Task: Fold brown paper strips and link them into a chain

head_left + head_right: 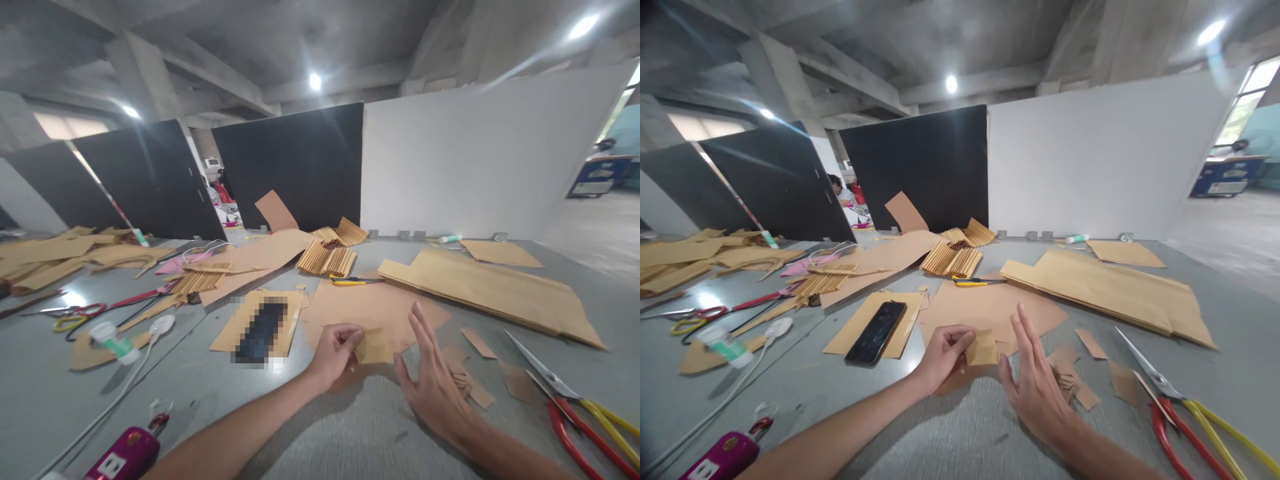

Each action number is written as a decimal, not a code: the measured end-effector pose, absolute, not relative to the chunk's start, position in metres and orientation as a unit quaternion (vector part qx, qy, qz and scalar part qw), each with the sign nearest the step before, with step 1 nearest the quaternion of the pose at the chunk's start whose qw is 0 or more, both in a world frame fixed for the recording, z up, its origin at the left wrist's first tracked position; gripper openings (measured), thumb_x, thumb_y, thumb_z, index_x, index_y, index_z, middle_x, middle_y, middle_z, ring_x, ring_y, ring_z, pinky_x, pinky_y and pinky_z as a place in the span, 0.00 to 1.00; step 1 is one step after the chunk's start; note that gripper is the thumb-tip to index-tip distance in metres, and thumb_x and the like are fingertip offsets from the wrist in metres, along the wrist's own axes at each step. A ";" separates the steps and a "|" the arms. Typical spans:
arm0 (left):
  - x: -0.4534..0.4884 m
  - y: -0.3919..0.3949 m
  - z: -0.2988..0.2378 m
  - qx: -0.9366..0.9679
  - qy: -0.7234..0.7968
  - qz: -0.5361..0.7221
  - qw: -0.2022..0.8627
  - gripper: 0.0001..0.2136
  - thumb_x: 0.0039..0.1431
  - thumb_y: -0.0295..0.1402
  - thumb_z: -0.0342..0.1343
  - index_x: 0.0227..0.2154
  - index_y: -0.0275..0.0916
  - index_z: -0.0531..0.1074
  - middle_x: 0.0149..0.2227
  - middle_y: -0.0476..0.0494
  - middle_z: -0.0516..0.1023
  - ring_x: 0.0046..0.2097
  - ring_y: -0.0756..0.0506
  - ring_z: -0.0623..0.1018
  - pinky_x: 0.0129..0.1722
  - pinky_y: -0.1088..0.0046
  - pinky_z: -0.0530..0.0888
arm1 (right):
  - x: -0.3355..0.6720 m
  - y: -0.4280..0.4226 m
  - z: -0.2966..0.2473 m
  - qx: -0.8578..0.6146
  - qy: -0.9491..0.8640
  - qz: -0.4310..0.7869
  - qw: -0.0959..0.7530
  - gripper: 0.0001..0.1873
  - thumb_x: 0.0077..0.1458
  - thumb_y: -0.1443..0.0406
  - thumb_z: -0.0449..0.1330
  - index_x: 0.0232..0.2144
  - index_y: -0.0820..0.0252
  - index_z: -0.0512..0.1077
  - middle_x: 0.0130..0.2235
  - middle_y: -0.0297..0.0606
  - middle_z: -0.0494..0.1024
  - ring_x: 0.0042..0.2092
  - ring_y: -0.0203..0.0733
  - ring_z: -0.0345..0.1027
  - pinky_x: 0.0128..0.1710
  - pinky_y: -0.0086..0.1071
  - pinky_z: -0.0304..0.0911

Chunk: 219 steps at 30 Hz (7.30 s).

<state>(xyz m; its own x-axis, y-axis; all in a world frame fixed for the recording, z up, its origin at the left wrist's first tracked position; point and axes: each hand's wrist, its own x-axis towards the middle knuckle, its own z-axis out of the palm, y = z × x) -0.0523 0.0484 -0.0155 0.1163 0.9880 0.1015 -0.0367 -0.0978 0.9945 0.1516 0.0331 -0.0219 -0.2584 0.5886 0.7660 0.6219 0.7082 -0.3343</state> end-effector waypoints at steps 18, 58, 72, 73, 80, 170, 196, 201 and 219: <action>-0.051 0.045 -0.015 0.583 0.441 0.470 0.496 0.22 0.58 0.49 0.63 0.38 0.30 0.83 0.26 0.40 0.80 0.21 0.50 0.71 0.20 0.77 0.64 | 0.161 0.038 -0.032 -0.416 -0.785 0.028 0.458 0.08 0.68 0.62 0.54 0.34 0.56 0.67 0.27 0.32 0.70 0.27 0.38 0.66 0.28 0.31 0.65; -0.050 0.041 -0.009 0.630 0.403 0.446 0.491 0.18 0.63 0.44 0.59 0.44 0.33 0.82 0.41 0.34 0.84 0.43 0.39 0.81 0.41 0.68 0.73 | 0.154 0.043 -0.026 -0.426 -0.809 0.162 0.372 0.16 0.65 0.65 0.54 0.54 0.52 0.62 0.40 0.36 0.79 0.41 0.43 0.77 0.41 0.36 0.72; -0.050 0.040 -0.007 0.619 0.419 0.447 0.491 0.18 0.62 0.43 0.60 0.43 0.32 0.83 0.34 0.37 0.84 0.38 0.41 0.80 0.36 0.71 0.71 | 0.151 0.044 -0.023 -0.458 -0.757 0.067 0.460 0.38 0.67 0.65 0.50 0.72 0.55 0.36 0.74 0.48 0.42 0.73 0.55 0.38 0.66 0.61 0.50; -0.050 0.040 -0.007 0.620 0.417 0.446 0.493 0.18 0.62 0.44 0.59 0.43 0.33 0.83 0.35 0.36 0.84 0.38 0.40 0.80 0.36 0.71 0.71 | 0.151 0.043 -0.021 -0.462 -0.755 0.065 0.461 0.38 0.67 0.65 0.50 0.72 0.55 0.36 0.74 0.48 0.42 0.73 0.56 0.39 0.66 0.61 0.51; -0.051 0.043 -0.013 0.623 0.410 0.440 0.501 0.22 0.62 0.48 0.59 0.42 0.31 0.82 0.31 0.38 0.82 0.31 0.45 0.76 0.28 0.76 0.67 | 0.162 0.034 -0.027 -0.373 -0.818 0.011 0.437 0.08 0.67 0.67 0.54 0.33 0.55 0.68 0.27 0.31 0.70 0.25 0.37 0.63 0.29 0.32 0.62; -0.053 0.037 0.000 0.639 0.399 0.441 0.488 0.20 0.62 0.48 0.59 0.26 0.33 0.79 0.26 0.44 0.77 0.30 0.47 0.72 0.29 0.75 0.64 | 0.153 0.034 -0.013 -0.454 -0.814 0.162 0.324 0.12 0.67 0.59 0.51 0.31 0.53 0.66 0.22 0.28 0.69 0.23 0.39 0.66 0.26 0.28 0.55; -0.052 0.043 -0.009 0.589 0.358 0.398 0.606 0.24 0.56 0.51 0.63 0.42 0.31 0.78 0.36 0.34 0.83 0.33 0.41 0.83 0.25 0.75 0.70 | 0.152 0.040 -0.012 -0.449 -0.740 0.323 0.383 0.16 0.67 0.52 0.52 0.33 0.55 0.66 0.16 0.25 0.67 0.17 0.37 0.64 0.19 0.27 0.55; -0.054 0.040 -0.004 0.595 0.349 0.402 0.602 0.25 0.56 0.49 0.65 0.46 0.32 0.77 0.34 0.36 0.83 0.29 0.45 0.80 0.26 0.73 0.72 | 0.151 0.040 -0.010 -0.443 -0.747 0.322 0.377 0.15 0.67 0.54 0.51 0.32 0.55 0.66 0.16 0.25 0.67 0.18 0.37 0.63 0.20 0.27 0.55; -0.052 0.041 -0.008 0.600 0.358 0.404 0.590 0.22 0.58 0.49 0.63 0.41 0.31 0.76 0.33 0.36 0.82 0.30 0.43 0.81 0.25 0.75 0.70 | 0.152 0.039 -0.008 -0.450 -0.760 0.300 0.360 0.13 0.66 0.56 0.52 0.32 0.55 0.65 0.17 0.25 0.65 0.20 0.37 0.62 0.21 0.27 0.52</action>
<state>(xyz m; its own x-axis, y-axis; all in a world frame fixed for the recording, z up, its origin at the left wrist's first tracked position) -0.0516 0.0414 -0.0082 0.4171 0.9067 0.0622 -0.0468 -0.0470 0.9978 0.1519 0.0393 -0.0080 -0.3357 0.9003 0.2772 0.4689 0.4150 -0.7797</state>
